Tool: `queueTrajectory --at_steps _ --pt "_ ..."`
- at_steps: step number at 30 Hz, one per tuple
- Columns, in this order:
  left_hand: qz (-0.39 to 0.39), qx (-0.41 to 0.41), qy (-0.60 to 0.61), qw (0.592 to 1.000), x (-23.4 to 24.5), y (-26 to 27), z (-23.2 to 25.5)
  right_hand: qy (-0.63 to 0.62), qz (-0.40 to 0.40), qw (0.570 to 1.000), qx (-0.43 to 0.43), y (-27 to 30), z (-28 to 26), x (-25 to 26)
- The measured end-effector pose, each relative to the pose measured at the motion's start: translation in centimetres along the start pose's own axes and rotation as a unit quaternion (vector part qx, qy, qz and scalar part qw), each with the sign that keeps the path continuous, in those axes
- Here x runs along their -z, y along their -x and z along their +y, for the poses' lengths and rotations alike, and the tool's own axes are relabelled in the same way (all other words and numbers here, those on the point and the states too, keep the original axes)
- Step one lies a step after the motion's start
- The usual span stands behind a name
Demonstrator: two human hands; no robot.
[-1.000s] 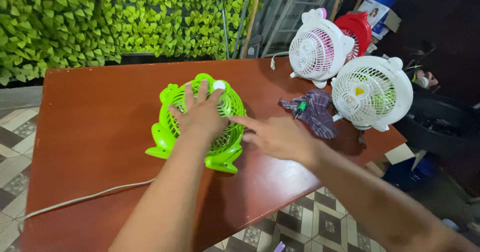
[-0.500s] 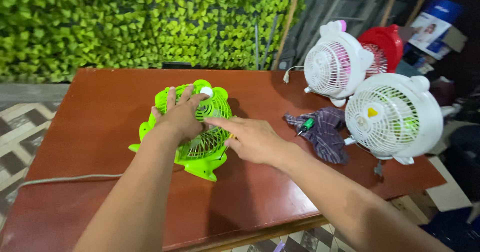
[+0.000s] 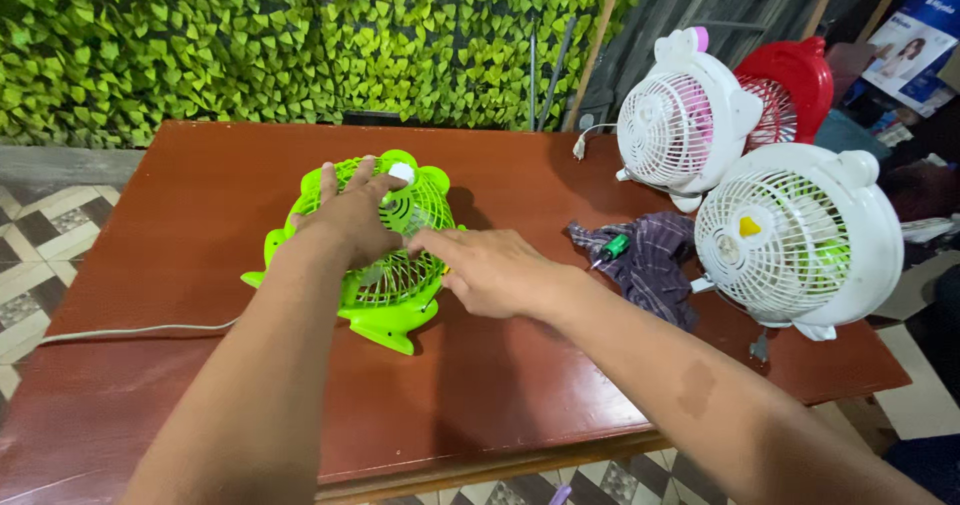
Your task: The person uses a screwdriver to unscrew the protective grills of several small decorative desk fans, wipes them with a cloth, and reassembles them on a table.
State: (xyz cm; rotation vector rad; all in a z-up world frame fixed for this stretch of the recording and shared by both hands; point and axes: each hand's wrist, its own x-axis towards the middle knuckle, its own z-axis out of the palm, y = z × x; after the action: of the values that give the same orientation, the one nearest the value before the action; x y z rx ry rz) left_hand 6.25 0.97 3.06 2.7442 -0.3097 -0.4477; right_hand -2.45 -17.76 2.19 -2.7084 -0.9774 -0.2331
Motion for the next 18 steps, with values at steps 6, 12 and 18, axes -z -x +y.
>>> queueTrajectory --at_steps 6,12,18 --pt "0.011 -0.008 0.011 1.000 -0.3 -0.1 -0.3 0.051 -0.054 0.995 -0.061 0.2 -0.6 -0.5" --pt "0.012 -0.023 0.007 1.000 -0.1 -0.2 -0.4 0.089 -0.055 0.988 -0.113 -0.6 -1.5 -0.1" --pt "0.009 -0.047 0.008 0.999 0.1 0.2 -0.2 0.012 -0.029 0.983 -0.183 -0.4 -2.1 0.7"
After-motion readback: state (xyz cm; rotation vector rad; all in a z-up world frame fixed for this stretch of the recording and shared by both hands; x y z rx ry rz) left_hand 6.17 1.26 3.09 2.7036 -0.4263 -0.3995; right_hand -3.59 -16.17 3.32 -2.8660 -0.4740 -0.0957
